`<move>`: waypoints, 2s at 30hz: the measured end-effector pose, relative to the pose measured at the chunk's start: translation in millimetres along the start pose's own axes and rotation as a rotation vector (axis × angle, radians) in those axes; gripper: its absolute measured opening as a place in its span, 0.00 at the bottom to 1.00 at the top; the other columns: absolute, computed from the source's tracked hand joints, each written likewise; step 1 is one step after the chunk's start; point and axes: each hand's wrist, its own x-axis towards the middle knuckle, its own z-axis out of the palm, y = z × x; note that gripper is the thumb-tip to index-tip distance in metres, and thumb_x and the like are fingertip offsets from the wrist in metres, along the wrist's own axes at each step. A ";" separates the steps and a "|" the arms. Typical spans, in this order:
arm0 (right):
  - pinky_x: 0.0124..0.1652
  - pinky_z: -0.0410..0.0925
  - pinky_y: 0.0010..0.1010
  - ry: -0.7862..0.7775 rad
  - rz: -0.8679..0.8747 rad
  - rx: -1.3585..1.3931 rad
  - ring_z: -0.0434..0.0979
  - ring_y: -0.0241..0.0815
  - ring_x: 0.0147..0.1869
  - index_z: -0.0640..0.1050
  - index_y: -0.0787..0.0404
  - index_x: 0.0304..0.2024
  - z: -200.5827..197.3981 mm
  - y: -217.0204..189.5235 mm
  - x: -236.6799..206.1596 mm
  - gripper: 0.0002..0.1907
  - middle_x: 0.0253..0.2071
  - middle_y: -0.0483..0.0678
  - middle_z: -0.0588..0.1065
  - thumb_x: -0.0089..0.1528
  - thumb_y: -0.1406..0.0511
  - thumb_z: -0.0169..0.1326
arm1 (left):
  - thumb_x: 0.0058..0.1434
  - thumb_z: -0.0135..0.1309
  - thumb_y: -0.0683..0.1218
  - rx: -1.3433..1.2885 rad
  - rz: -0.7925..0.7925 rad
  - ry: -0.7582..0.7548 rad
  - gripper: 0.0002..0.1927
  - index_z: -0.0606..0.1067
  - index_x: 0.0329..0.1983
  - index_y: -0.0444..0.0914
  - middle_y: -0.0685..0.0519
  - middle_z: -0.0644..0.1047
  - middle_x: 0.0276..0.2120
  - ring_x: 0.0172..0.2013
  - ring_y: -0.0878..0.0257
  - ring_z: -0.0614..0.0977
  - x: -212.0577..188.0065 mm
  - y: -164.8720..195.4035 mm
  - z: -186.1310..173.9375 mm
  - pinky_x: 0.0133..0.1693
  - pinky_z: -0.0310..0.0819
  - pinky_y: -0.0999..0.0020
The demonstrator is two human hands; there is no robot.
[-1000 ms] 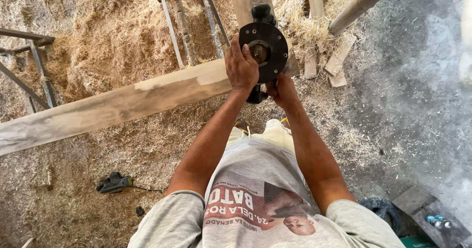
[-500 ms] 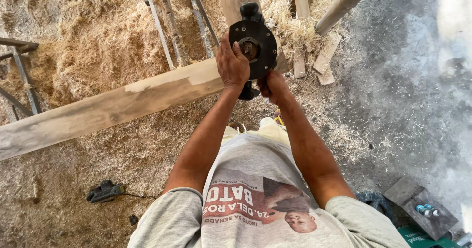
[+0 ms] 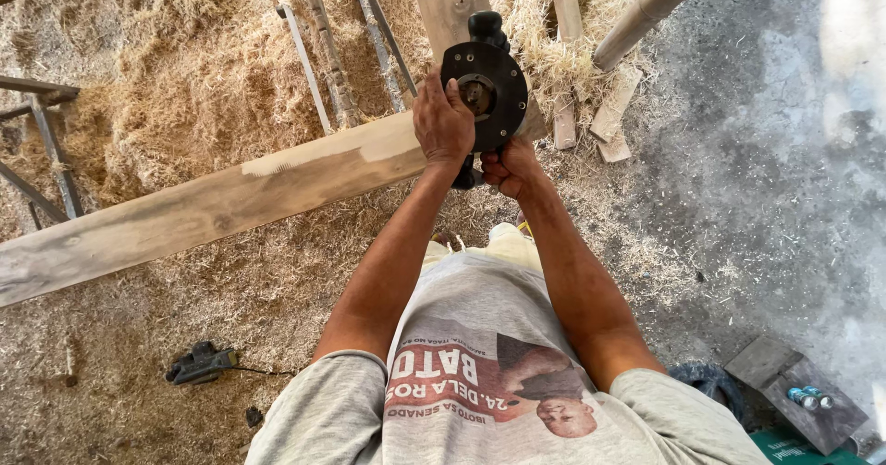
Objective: The person uses an electric router to shape the edge of a wooden beam, then stops and uses a wrench to loosen the router's collet, removes the bit, and fits a different bit, tightening it by hand and with the wrench.
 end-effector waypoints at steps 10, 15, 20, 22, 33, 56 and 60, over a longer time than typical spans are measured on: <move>0.20 0.54 0.25 0.032 -0.362 -0.014 0.62 0.33 0.19 0.75 0.59 0.40 -19.1 0.3 -11.1 0.03 0.27 0.43 0.72 0.70 0.68 0.51 | 0.75 0.39 0.52 -0.009 0.032 -0.017 0.19 0.66 0.63 0.40 0.44 0.76 0.49 0.51 0.45 0.77 -2.2 -2.7 3.3 0.53 0.70 0.49; 0.25 0.56 0.24 -0.168 -0.387 0.079 0.60 0.32 0.24 0.76 0.60 0.42 -26.2 3.2 -5.0 0.05 0.28 0.40 0.69 0.67 0.74 0.54 | 0.76 0.39 0.53 -0.010 0.058 0.025 0.18 0.66 0.63 0.40 0.44 0.76 0.50 0.52 0.45 0.77 -2.7 -2.4 3.0 0.55 0.70 0.48; 0.24 0.56 0.22 -0.166 -0.324 0.257 0.60 0.31 0.23 0.77 0.57 0.40 -15.7 12.6 -1.5 0.05 0.27 0.39 0.68 0.66 0.73 0.53 | 0.76 0.39 0.53 -0.004 0.021 -0.009 0.19 0.66 0.63 0.39 0.44 0.76 0.51 0.52 0.46 0.77 -3.0 0.9 -0.1 0.55 0.70 0.49; 0.24 0.57 0.23 -0.123 -0.285 0.336 0.61 0.32 0.23 0.76 0.56 0.39 -13.7 13.1 -3.7 0.06 0.27 0.39 0.69 0.67 0.72 0.53 | 0.76 0.39 0.53 0.015 0.007 -0.027 0.18 0.66 0.63 0.40 0.46 0.77 0.51 0.53 0.47 0.77 -2.8 2.4 -1.3 0.57 0.69 0.49; 0.22 0.57 0.22 -0.092 -0.376 0.172 0.63 0.31 0.22 0.79 0.56 0.49 3.8 11.3 -9.2 0.11 0.27 0.38 0.72 0.65 0.71 0.53 | 0.75 0.37 0.54 -0.009 -0.055 -0.070 0.21 0.65 0.65 0.41 0.45 0.75 0.57 0.58 0.46 0.74 1.3 6.8 -12.5 0.58 0.67 0.49; 0.27 0.61 0.23 0.057 -0.913 -0.791 0.66 0.27 0.28 0.79 0.57 0.55 -16.4 14.7 -18.2 0.10 0.32 0.39 0.76 0.72 0.63 0.55 | 0.75 0.38 0.53 -0.007 -0.079 -0.088 0.19 0.66 0.63 0.41 0.46 0.77 0.53 0.56 0.50 0.76 -3.8 19.4 -16.4 0.58 0.69 0.51; 0.28 0.62 0.26 0.096 -1.013 -0.790 0.68 0.30 0.29 0.76 0.60 0.55 -13.9 19.9 -18.6 0.12 0.32 0.42 0.76 0.71 0.63 0.53 | 0.74 0.39 0.53 0.003 -0.066 -0.066 0.18 0.66 0.63 0.41 0.47 0.77 0.54 0.55 0.49 0.76 -2.9 18.1 -13.9 0.57 0.69 0.51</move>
